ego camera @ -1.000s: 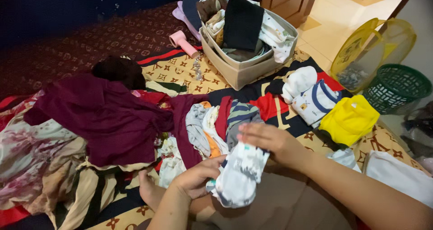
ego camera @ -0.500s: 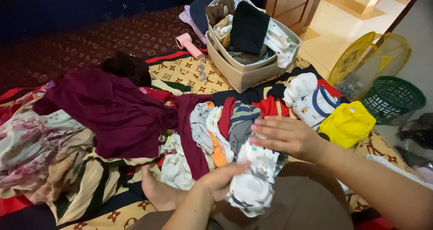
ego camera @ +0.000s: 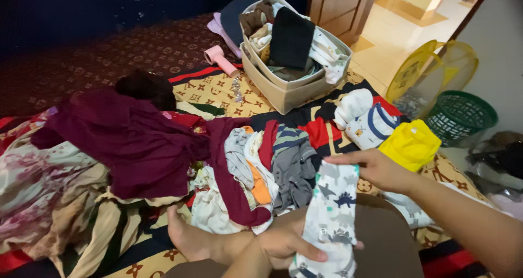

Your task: The person sits on a bed and folds several pieces of baby clothing, including a patterned onesie, a striped shirt, a grey shirt, and a red shirt. Each item is smoothed, folded, and placed into a neat pile on the bed.

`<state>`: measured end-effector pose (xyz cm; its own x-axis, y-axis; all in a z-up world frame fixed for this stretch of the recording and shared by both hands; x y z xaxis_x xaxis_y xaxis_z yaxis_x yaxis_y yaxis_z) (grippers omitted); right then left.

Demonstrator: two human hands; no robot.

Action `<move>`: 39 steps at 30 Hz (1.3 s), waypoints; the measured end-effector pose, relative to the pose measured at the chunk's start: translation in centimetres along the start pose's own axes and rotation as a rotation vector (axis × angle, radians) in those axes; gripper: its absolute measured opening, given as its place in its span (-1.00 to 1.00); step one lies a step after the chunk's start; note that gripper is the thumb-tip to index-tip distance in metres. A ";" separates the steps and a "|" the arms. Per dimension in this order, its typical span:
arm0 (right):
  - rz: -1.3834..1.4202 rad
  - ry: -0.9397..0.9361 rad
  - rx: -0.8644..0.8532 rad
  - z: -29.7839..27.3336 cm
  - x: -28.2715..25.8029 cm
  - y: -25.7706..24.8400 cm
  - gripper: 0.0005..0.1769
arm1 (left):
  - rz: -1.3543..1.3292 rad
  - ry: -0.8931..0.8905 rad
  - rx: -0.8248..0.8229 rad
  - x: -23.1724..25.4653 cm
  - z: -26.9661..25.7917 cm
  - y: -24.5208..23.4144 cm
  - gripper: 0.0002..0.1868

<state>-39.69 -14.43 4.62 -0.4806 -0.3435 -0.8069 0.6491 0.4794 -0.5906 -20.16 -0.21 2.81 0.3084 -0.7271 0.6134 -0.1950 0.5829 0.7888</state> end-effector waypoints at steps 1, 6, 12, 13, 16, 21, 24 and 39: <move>-0.119 -0.015 -0.041 -0.8 -0.2 0.2 -0.32 | -0.068 -0.011 -0.020 -0.8 0.4 0.2 -0.20; -0.506 -0.106 -0.161 -5.5 -4.8 1.4 -0.01 | -0.126 -0.075 -0.051 -4.5 2.2 -1.2 -0.22; -0.656 -0.499 -0.199 -12.3 -12.9 8.5 -0.07 | -0.288 -0.081 0.031 -7.6 2.8 -3.2 -0.09; -0.709 -0.554 -0.113 -12.6 -13.5 9.5 -0.20 | -0.387 -0.084 0.042 -7.6 2.9 -3.3 0.03; -0.831 -0.695 0.042 -14.5 -14.4 10.2 -0.44 | -0.486 -0.108 0.062 -7.3 3.5 -3.0 0.26; -0.908 -0.798 0.208 -16.8 -14.3 10.9 -0.62 | -0.422 0.031 0.032 -7.0 5.6 -1.4 0.12; -0.891 -0.799 0.247 -17.6 -14.3 10.3 -0.63 | -0.401 0.062 0.031 -7.3 6.3 -0.3 -0.07; -0.360 -0.646 0.219 -22.0 -13.1 10.8 -0.80 | -0.094 -0.197 0.249 -9.1 6.6 -0.9 -0.45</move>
<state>-39.34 12.97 9.01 -0.2881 -0.8835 -0.3694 0.6524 0.1014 -0.7511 -28.95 3.48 -3.27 0.1548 -0.8435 0.5143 -0.4035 0.4212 0.8123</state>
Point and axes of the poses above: each hand's wrist, its own z-axis towards the middle knuckle, its own y-axis out of the palm, x = y × z, the point moved 7 cm from there along z, towards the middle knuckle, and after that the axes turned 1 degree about y, right-handed, at the moved point
